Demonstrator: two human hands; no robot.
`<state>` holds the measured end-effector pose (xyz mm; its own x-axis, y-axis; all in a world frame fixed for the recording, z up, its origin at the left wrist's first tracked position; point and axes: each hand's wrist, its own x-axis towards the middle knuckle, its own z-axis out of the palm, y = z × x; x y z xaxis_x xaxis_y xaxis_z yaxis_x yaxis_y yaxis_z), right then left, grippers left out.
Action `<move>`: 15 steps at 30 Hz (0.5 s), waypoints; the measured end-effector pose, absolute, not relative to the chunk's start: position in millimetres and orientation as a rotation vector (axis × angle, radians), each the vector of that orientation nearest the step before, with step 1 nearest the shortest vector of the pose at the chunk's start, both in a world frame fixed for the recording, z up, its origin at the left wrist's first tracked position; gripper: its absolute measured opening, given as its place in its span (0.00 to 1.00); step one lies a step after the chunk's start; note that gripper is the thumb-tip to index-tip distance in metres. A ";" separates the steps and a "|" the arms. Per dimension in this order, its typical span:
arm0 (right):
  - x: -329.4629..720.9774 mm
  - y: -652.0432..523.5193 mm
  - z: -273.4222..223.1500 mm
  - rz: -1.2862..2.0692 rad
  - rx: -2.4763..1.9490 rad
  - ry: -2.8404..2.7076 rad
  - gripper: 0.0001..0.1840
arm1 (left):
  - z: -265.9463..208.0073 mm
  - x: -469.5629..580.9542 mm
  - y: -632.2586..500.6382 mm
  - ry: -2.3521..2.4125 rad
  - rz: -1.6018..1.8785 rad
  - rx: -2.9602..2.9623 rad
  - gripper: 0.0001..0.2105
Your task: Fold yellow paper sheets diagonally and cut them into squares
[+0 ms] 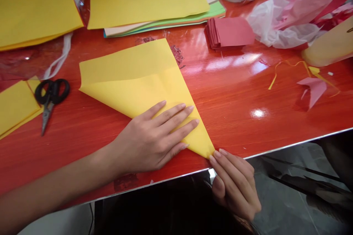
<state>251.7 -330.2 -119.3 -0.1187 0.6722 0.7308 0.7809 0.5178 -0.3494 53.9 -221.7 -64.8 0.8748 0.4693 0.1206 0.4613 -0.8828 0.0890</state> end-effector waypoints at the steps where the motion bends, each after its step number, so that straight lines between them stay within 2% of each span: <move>1: 251.6 -330.3 -119.9 -0.143 -1.209 -1.845 0.11 | -64.7 53.9 -221.8 0.743 0.208 2.985 0.22; 15: 250.1 -329.3 -126.0 -0.188 -1.198 -1.825 0.10 | -63.5 53.5 -221.1 0.742 0.180 3.021 0.22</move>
